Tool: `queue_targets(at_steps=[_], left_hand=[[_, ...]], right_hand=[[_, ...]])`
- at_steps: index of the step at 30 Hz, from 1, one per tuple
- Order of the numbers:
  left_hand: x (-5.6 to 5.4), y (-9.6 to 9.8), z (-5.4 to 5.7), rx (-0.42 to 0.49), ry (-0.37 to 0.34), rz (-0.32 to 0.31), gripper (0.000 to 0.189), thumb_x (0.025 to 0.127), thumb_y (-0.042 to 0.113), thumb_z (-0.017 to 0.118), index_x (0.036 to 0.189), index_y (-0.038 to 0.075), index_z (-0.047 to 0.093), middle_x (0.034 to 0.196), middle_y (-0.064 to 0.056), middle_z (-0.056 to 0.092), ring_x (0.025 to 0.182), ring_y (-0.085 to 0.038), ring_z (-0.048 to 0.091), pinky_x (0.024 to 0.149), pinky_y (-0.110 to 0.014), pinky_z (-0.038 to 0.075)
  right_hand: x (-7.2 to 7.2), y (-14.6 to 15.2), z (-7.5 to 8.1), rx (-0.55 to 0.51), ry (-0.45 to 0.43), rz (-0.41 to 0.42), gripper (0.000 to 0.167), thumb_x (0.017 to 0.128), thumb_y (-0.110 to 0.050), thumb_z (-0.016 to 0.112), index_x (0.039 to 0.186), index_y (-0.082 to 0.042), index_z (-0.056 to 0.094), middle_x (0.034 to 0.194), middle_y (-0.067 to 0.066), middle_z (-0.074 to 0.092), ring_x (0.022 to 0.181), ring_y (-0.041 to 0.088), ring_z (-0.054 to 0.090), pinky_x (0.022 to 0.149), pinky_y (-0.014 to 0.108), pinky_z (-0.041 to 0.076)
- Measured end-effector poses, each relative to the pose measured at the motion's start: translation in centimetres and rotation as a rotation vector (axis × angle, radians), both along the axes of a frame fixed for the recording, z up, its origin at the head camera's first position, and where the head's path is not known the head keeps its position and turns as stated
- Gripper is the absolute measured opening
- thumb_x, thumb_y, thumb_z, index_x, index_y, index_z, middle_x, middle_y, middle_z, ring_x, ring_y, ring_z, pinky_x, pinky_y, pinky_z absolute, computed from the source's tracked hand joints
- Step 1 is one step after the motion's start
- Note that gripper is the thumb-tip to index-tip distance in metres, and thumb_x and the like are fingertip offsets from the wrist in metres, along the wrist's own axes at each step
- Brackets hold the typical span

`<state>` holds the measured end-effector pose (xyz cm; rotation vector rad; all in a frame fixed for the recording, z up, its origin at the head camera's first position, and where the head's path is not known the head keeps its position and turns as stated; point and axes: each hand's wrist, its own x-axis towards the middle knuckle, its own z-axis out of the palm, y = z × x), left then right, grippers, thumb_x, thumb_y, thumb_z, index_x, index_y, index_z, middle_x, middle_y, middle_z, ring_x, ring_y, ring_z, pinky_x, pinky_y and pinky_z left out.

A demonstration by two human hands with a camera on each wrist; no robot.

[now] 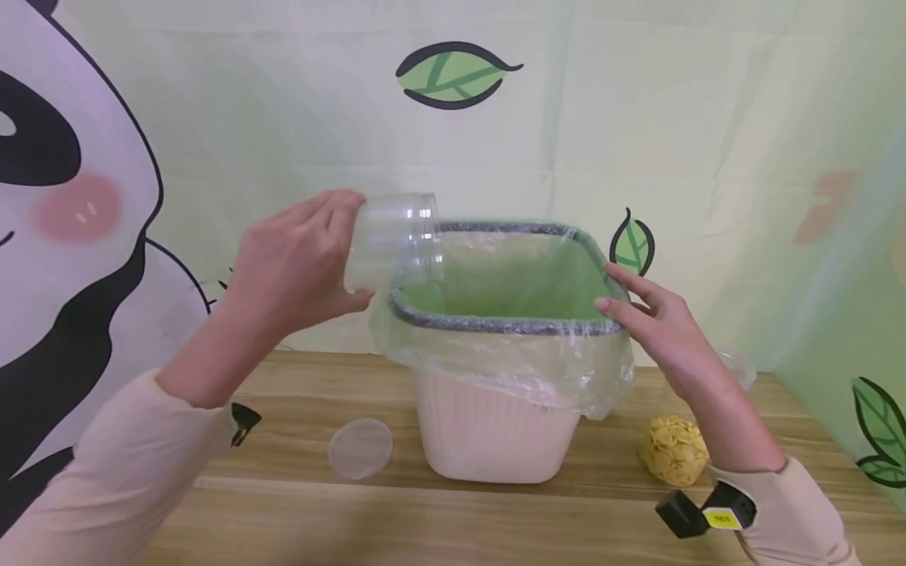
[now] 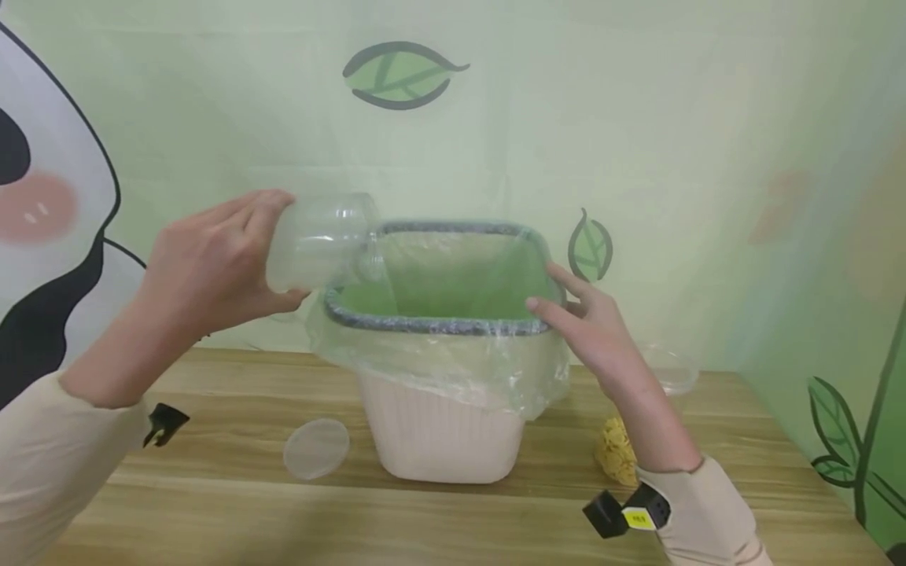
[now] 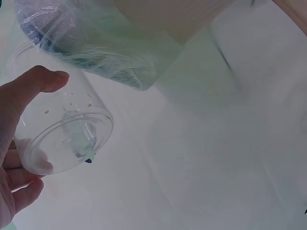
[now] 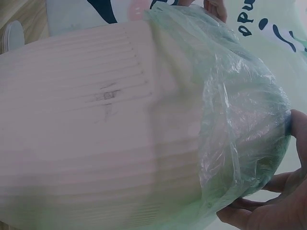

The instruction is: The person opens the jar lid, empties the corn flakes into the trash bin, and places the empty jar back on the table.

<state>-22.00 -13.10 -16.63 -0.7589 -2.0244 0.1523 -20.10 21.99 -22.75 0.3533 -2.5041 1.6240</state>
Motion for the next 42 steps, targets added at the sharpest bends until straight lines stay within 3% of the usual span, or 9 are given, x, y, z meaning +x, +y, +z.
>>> queue_targets(at_steps=[7,17,23,33,42], left_hand=[[0.1,-0.6,-0.4,0.018,0.015,0.018,0.081,0.049,0.035,0.084,0.109,-0.008,0.051,0.105,-0.019,0.063,0.086,-0.031,0.063,0.053,-0.040,0.051],[0.6,-1.9,-0.9,0.082,-0.018,0.063,0.082,0.049,0.035,0.084,0.111,-0.007,0.051,0.101,-0.020,0.063,0.074,-0.032,0.062,0.051,-0.043,0.050],[0.7,-2.8,-1.3,0.135,0.026,0.071,0.080,0.047,0.035,0.083,0.109,-0.006,0.054,0.100,-0.019,0.065,0.065,-0.032,0.061,0.044,-0.042,0.046],[0.8,-4.3,-2.3,0.175,0.093,0.077,0.080,0.047,0.040,0.081,0.108,-0.005,0.055,0.096,-0.020,0.066,0.063,-0.032,0.060,0.039,-0.040,0.041],[1.1,-5.5,-3.4,0.231,0.057,0.100,0.082,0.049,0.043,0.078,0.112,-0.003,0.053,0.087,-0.022,0.065,0.061,-0.033,0.058,0.038,-0.042,0.038]], right_hand=[[-0.1,0.0,-0.1,-0.004,0.005,0.003,0.064,0.093,-0.031,0.050,0.146,-0.012,0.019,0.152,0.008,0.003,0.134,0.039,0.016,0.104,0.057,0.017],[0.0,0.0,-0.1,0.000,0.007,0.001,0.063,0.093,-0.030,0.049,0.146,-0.013,0.019,0.152,0.009,0.004,0.134,0.039,0.016,0.104,0.057,0.018],[0.0,-0.1,-0.1,0.001,0.009,0.003,0.063,0.093,-0.031,0.049,0.146,-0.012,0.019,0.152,0.009,0.004,0.134,0.040,0.016,0.104,0.057,0.017],[0.1,0.1,-0.1,-0.013,0.007,-0.004,0.063,0.093,-0.031,0.049,0.146,-0.012,0.019,0.152,0.009,0.004,0.133,0.039,0.017,0.104,0.056,0.018],[0.4,0.0,-0.2,-0.018,0.014,-0.004,0.064,0.093,-0.030,0.050,0.146,-0.011,0.020,0.152,0.010,0.005,0.133,0.039,0.016,0.104,0.056,0.017]])
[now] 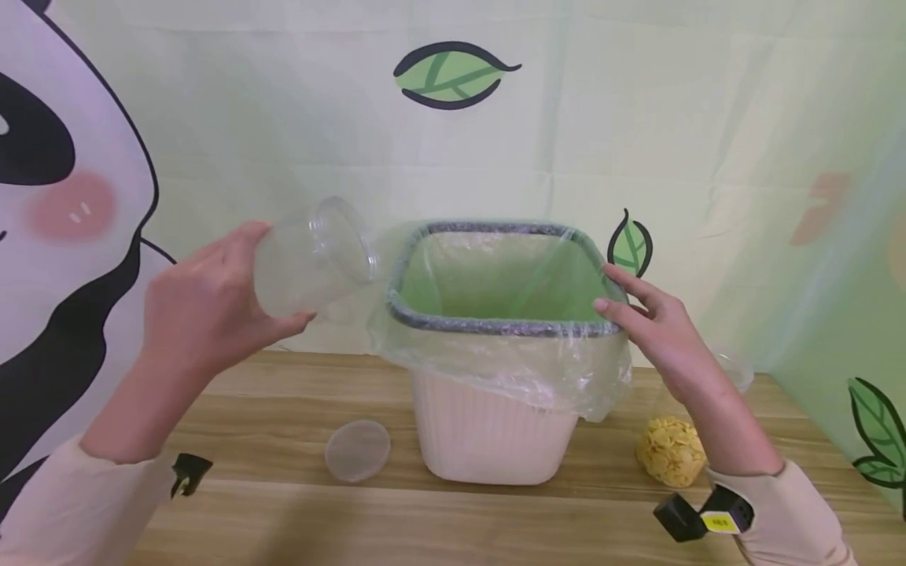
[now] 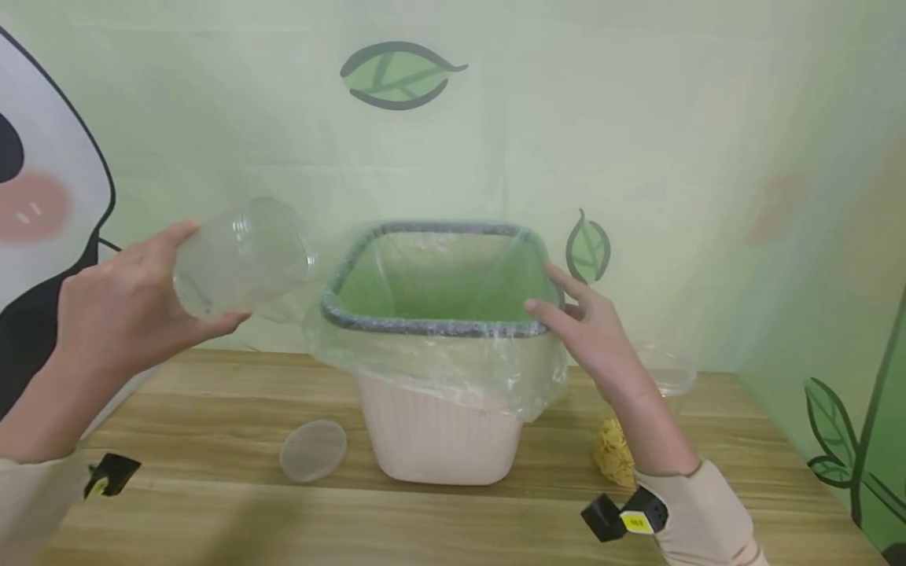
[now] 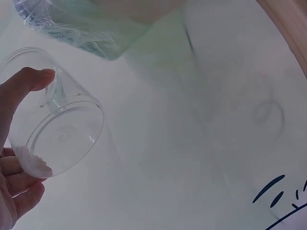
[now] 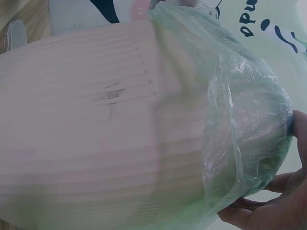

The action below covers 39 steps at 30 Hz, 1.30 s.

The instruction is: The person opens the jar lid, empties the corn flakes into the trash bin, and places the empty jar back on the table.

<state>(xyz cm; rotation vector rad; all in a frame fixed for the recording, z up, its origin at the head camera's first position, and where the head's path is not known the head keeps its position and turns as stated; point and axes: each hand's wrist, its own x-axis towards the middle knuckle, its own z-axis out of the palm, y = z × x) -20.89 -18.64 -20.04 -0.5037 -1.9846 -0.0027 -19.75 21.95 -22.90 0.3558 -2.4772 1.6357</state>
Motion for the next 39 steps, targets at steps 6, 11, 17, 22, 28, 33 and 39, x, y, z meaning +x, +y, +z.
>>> queue_targets(at_steps=[6,11,17,22,28,33,39], left_hand=[[0.3,-0.5,-0.6,0.047,-0.070,0.009,0.087,0.048,0.043,0.078,0.116,-0.003,0.052,0.090,-0.025,0.064,0.061,-0.035,0.058,0.037,-0.042,0.037],[0.5,-1.0,-1.0,0.106,-0.114,0.008,0.087,0.048,0.043,0.077,0.118,-0.002,0.054,0.096,-0.024,0.063,0.066,-0.036,0.058,0.041,-0.046,0.039],[0.6,-1.4,-1.7,0.171,-0.168,-0.019,0.086,0.048,0.039,0.078,0.119,-0.003,0.053,0.106,-0.025,0.061,0.086,-0.040,0.057,0.053,-0.052,0.043],[0.7,-1.9,-2.3,0.219,-0.202,-0.035,0.086,0.048,0.036,0.080,0.119,-0.005,0.053,0.107,-0.026,0.059,0.090,-0.041,0.055,0.058,-0.053,0.044],[0.7,-2.7,-3.2,0.239,-0.190,-0.032,0.089,0.046,0.037,0.081,0.118,-0.006,0.053,0.096,-0.029,0.061,0.076,-0.040,0.056,0.052,-0.050,0.043],[0.6,-3.3,-3.9,0.252,-0.197,-0.028,0.089,0.045,0.039,0.081,0.117,-0.006,0.054,0.085,-0.029,0.061,0.062,-0.037,0.055,0.045,-0.044,0.038],[0.7,-3.6,-4.8,0.281,-0.221,-0.036,0.085,0.045,0.036,0.083,0.115,-0.003,0.054,0.086,-0.028,0.062,0.062,-0.037,0.055,0.047,-0.044,0.038]], right_hand=[[-0.1,0.0,0.0,-0.003,0.000,0.000,0.063,0.093,-0.030,0.049,0.145,-0.011,0.020,0.152,0.010,0.005,0.133,0.039,0.016,0.104,0.056,0.018],[-0.1,-0.1,0.0,-0.005,-0.001,-0.001,0.063,0.093,-0.030,0.050,0.145,-0.011,0.020,0.152,0.009,0.005,0.133,0.039,0.017,0.104,0.055,0.019],[-0.1,-0.1,0.0,-0.005,-0.001,-0.001,0.063,0.093,-0.030,0.050,0.145,-0.011,0.020,0.152,0.009,0.005,0.133,0.039,0.017,0.104,0.055,0.019],[0.0,-0.2,0.0,-0.008,-0.002,-0.001,0.063,0.093,-0.030,0.050,0.145,-0.010,0.020,0.152,0.009,0.005,0.134,0.038,0.017,0.104,0.054,0.019],[0.0,-0.2,0.1,-0.006,-0.005,-0.002,0.063,0.093,-0.031,0.050,0.145,-0.011,0.020,0.152,0.009,0.005,0.134,0.038,0.016,0.105,0.054,0.018],[-0.1,-0.1,0.0,-0.004,-0.002,-0.004,0.063,0.093,-0.031,0.050,0.146,-0.011,0.020,0.152,0.009,0.005,0.134,0.038,0.016,0.105,0.055,0.018],[0.0,-0.2,0.0,0.000,0.000,-0.003,0.063,0.093,-0.031,0.049,0.146,-0.011,0.020,0.152,0.009,0.006,0.134,0.038,0.017,0.105,0.054,0.019]])
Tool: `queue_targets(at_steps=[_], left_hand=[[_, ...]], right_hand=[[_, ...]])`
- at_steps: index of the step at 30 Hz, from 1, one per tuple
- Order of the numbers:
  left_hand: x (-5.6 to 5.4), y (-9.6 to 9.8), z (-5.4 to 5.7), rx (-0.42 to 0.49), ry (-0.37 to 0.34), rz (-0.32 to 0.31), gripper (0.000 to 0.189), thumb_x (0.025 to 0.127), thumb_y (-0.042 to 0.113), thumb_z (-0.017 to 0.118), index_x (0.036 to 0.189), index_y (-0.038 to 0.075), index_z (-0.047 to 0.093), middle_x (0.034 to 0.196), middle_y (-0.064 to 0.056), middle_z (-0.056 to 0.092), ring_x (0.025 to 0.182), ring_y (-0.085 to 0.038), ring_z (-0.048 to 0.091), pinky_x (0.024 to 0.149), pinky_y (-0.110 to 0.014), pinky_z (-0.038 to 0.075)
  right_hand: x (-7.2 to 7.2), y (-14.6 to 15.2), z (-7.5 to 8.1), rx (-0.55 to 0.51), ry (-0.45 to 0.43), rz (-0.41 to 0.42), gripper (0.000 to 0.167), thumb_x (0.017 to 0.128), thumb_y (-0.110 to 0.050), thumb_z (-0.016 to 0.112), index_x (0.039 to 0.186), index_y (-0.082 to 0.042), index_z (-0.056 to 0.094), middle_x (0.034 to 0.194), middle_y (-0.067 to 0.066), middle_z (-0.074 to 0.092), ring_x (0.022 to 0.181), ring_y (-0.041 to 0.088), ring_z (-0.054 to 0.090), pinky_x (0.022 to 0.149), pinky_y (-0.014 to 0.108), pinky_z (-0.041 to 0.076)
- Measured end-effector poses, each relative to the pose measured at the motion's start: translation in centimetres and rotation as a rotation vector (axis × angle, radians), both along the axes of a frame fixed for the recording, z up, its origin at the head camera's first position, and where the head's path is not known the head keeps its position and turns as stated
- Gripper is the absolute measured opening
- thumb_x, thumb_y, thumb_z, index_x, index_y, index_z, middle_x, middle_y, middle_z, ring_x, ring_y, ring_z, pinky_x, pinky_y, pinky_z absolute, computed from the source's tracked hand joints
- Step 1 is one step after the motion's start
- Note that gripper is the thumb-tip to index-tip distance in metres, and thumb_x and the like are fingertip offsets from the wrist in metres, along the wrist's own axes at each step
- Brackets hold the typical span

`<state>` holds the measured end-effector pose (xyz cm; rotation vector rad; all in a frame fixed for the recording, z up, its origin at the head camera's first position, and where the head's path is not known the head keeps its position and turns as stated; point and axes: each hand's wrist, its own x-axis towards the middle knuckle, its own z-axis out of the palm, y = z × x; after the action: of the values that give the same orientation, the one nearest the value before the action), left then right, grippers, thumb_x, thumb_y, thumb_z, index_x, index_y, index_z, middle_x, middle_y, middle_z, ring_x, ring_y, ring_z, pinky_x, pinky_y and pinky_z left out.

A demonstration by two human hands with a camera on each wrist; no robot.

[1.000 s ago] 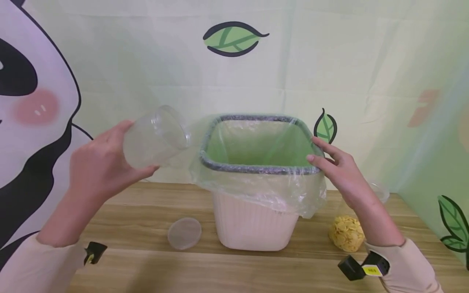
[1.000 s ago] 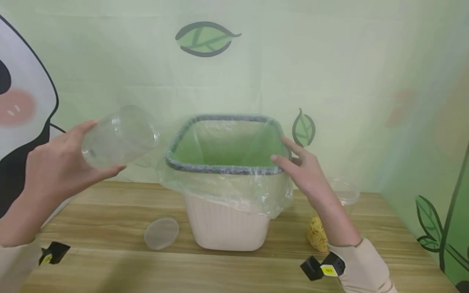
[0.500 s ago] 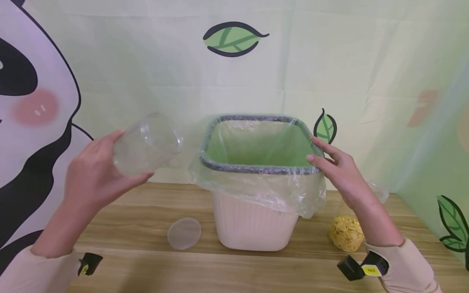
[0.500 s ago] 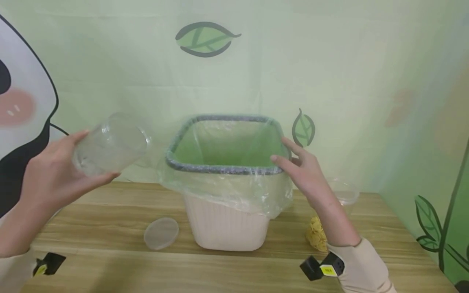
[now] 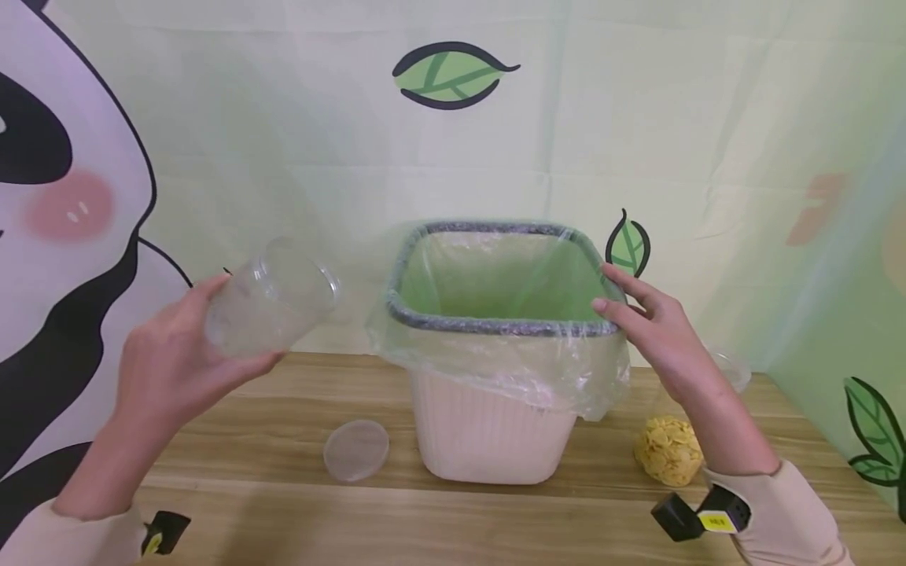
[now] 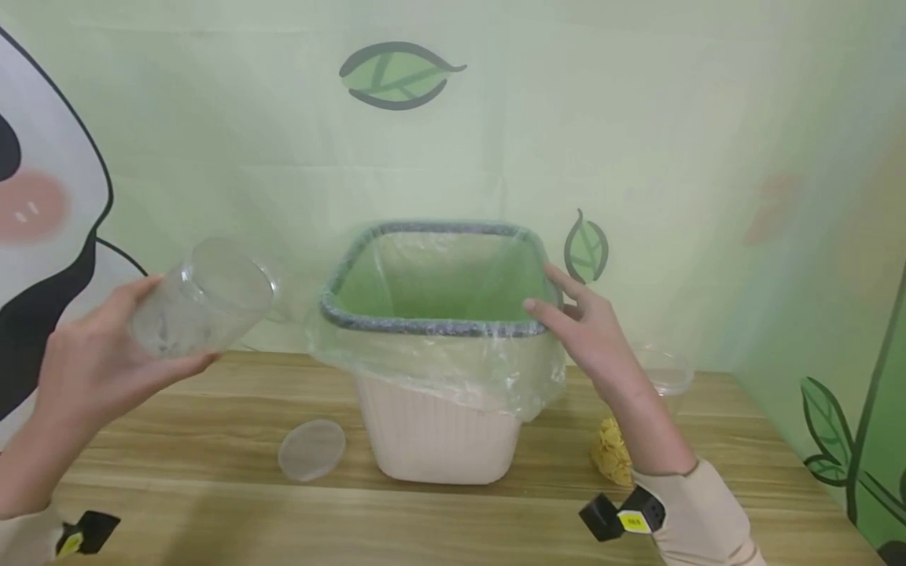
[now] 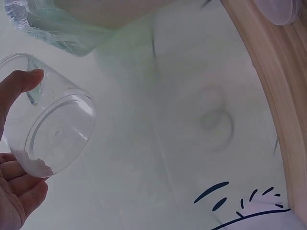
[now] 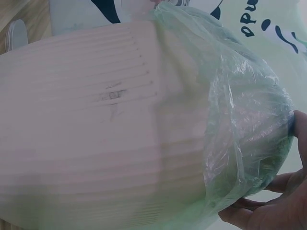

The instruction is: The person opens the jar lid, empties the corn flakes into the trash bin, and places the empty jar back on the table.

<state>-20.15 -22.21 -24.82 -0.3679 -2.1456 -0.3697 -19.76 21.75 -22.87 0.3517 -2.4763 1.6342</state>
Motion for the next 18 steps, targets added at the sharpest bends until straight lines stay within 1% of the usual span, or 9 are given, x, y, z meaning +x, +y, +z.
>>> queue_targets(at_steps=[4,10,15,18], left_hand=[[0.2,-0.1,-0.5,0.038,-0.026,-0.020,0.084,0.045,0.031,0.085,0.116,-0.002,0.054,0.090,-0.028,0.062,0.067,-0.037,0.055,0.051,-0.046,0.039],[0.4,-0.1,-1.3,0.102,-0.083,-0.039,0.086,0.047,0.028,0.086,0.120,-0.002,0.053,0.102,-0.028,0.061,0.080,-0.041,0.056,0.060,-0.052,0.042],[0.5,-0.2,-1.9,0.160,-0.147,-0.020,0.085,0.048,0.030,0.086,0.120,-0.002,0.053,0.105,-0.028,0.060,0.084,-0.042,0.055,0.064,-0.055,0.040],[0.4,-0.3,-2.4,0.172,-0.172,-0.003,0.085,0.049,0.031,0.086,0.119,-0.002,0.053,0.105,-0.029,0.059,0.084,-0.043,0.055,0.064,-0.055,0.040]], right_hand=[[0.1,0.0,0.0,-0.005,-0.002,0.002,0.063,0.093,-0.031,0.049,0.146,-0.011,0.020,0.152,0.009,0.006,0.134,0.037,0.017,0.105,0.054,0.019],[0.1,0.0,0.0,-0.003,-0.003,-0.002,0.063,0.093,-0.031,0.049,0.145,-0.011,0.020,0.152,0.008,0.007,0.134,0.037,0.017,0.105,0.054,0.019],[0.2,0.0,0.0,-0.007,-0.004,-0.002,0.063,0.093,-0.031,0.049,0.145,-0.011,0.020,0.152,0.008,0.007,0.134,0.037,0.017,0.104,0.054,0.020],[0.2,0.0,0.0,-0.011,-0.002,-0.004,0.063,0.093,-0.030,0.050,0.145,-0.010,0.021,0.152,0.009,0.007,0.134,0.037,0.018,0.105,0.053,0.020]])
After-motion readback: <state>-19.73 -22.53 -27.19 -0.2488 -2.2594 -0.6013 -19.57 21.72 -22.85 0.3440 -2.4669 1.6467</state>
